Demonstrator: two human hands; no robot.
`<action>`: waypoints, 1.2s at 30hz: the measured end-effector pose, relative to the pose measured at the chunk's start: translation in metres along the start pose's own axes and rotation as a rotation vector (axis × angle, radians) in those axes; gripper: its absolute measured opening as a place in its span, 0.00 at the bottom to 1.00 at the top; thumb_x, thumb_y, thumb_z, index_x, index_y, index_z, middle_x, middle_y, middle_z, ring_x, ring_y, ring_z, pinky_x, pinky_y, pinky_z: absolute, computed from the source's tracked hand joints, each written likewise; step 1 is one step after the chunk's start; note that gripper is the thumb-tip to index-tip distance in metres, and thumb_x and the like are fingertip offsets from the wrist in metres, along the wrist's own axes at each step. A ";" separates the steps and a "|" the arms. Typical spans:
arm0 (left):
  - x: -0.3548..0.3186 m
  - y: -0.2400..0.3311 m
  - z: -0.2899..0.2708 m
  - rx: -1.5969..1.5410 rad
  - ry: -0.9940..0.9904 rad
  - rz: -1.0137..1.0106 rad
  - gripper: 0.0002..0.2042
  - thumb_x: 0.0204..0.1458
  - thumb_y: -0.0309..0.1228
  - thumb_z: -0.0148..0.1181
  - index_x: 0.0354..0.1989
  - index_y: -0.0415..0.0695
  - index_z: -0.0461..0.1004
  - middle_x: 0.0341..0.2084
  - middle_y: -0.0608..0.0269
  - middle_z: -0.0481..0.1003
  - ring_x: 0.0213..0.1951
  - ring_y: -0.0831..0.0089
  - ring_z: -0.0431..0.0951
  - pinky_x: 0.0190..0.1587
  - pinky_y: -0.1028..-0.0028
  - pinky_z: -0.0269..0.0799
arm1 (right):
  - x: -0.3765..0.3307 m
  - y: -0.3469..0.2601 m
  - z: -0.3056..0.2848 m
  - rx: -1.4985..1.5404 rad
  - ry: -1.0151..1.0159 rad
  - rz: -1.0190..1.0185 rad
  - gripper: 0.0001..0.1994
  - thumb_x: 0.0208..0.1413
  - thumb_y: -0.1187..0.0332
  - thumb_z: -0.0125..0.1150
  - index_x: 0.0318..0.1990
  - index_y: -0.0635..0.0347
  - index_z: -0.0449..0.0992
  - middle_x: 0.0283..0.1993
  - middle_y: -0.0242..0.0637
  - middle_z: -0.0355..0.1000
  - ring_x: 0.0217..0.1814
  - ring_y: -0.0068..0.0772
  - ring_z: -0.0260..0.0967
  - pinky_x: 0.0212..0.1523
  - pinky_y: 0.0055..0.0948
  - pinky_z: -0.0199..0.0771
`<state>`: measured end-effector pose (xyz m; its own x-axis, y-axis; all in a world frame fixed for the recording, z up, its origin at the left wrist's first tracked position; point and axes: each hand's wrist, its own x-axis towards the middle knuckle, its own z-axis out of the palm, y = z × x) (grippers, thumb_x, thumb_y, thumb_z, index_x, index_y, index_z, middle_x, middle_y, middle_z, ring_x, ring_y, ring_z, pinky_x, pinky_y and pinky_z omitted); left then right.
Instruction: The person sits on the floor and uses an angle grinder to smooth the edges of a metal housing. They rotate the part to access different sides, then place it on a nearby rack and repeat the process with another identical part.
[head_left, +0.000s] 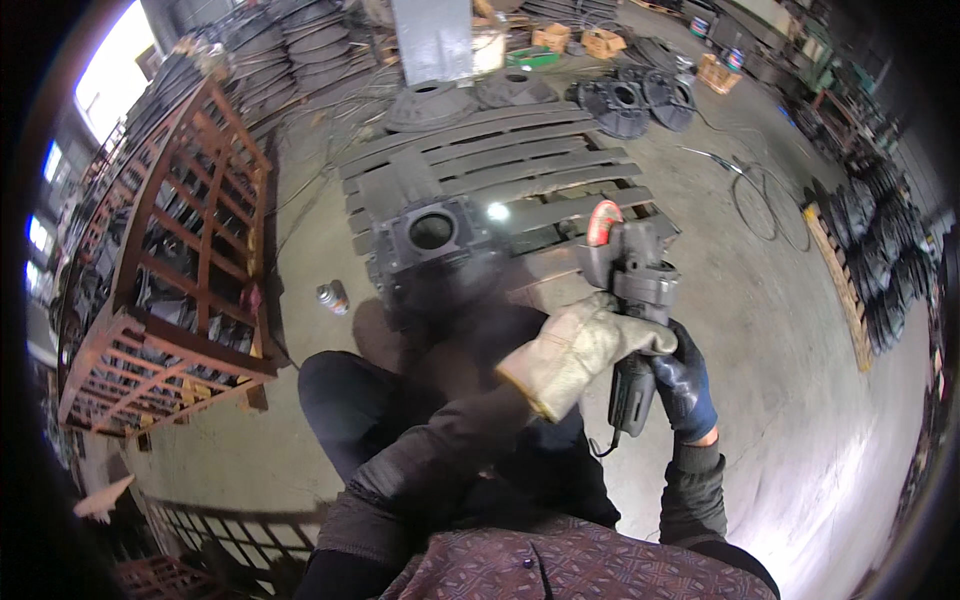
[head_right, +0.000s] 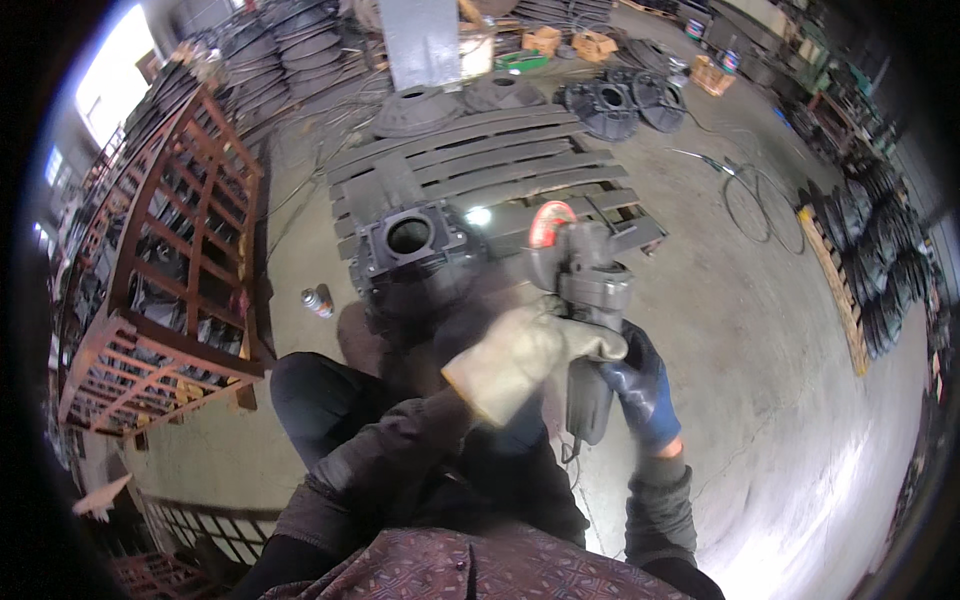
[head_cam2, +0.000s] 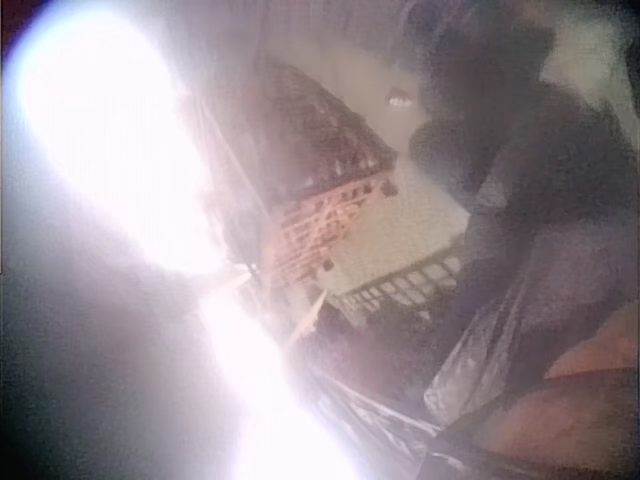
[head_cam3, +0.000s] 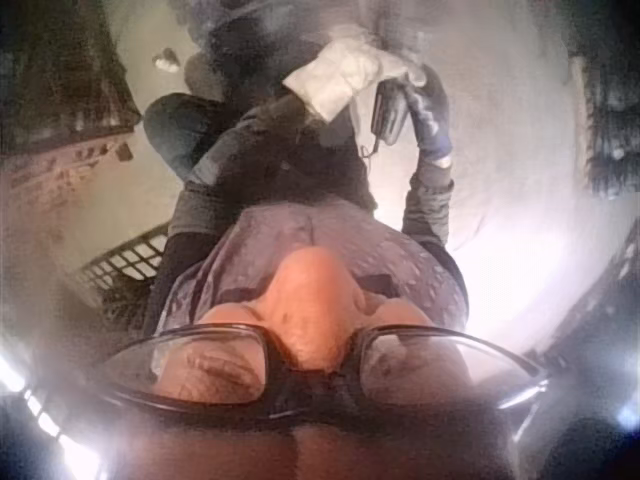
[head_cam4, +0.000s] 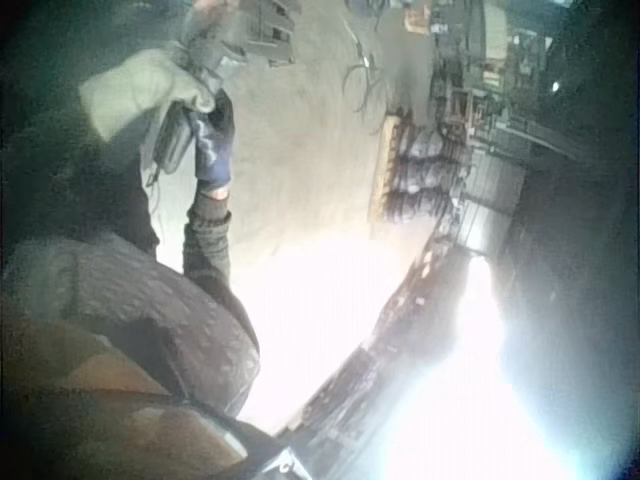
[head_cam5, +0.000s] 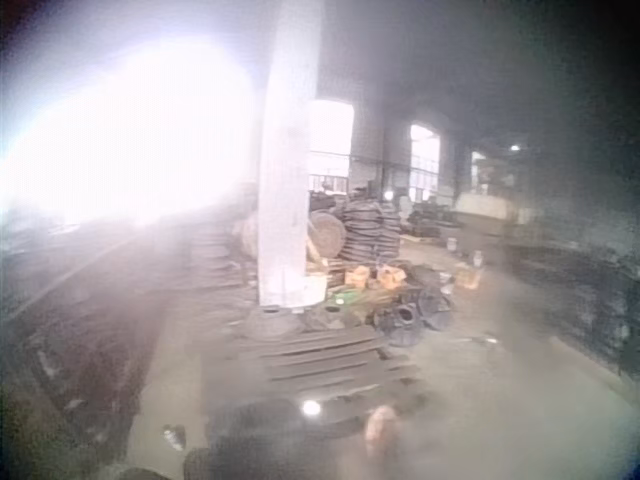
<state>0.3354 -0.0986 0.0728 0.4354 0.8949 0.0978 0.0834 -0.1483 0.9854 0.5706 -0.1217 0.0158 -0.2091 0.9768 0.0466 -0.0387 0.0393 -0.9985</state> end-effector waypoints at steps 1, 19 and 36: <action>0.001 -0.007 -0.004 0.045 0.020 0.036 0.14 0.66 0.40 0.58 0.49 0.45 0.84 0.40 0.59 0.86 0.42 0.65 0.84 0.50 0.69 0.78 | 0.002 -0.001 0.008 -0.138 -0.023 0.041 0.23 0.60 0.66 0.70 0.60 0.66 0.74 0.50 0.36 0.78 0.52 0.28 0.75 0.55 0.32 0.78; -0.102 -0.010 -0.250 1.205 0.441 0.584 0.20 0.62 0.31 0.55 0.62 0.49 0.79 0.55 0.56 0.83 0.53 0.53 0.83 0.58 0.59 0.78 | 0.093 0.007 0.029 -0.334 0.376 -0.157 0.18 0.63 0.68 0.70 0.56 0.64 0.75 0.45 0.36 0.77 0.41 0.25 0.76 0.44 0.29 0.78; 0.015 -0.276 -0.318 1.162 0.056 -0.367 0.19 0.65 0.41 0.54 0.60 0.50 0.80 0.53 0.50 0.81 0.56 0.51 0.82 0.65 0.58 0.73 | 0.155 0.248 0.069 -0.720 -0.095 0.514 0.29 0.51 0.60 0.81 0.57 0.63 0.77 0.49 0.44 0.85 0.49 0.37 0.84 0.52 0.40 0.84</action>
<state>0.0333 0.0893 -0.1533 0.1808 0.9754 -0.1260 0.9580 -0.1457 0.2469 0.4612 0.0245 -0.2222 -0.1123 0.8898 -0.4423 0.6992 -0.2456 -0.6714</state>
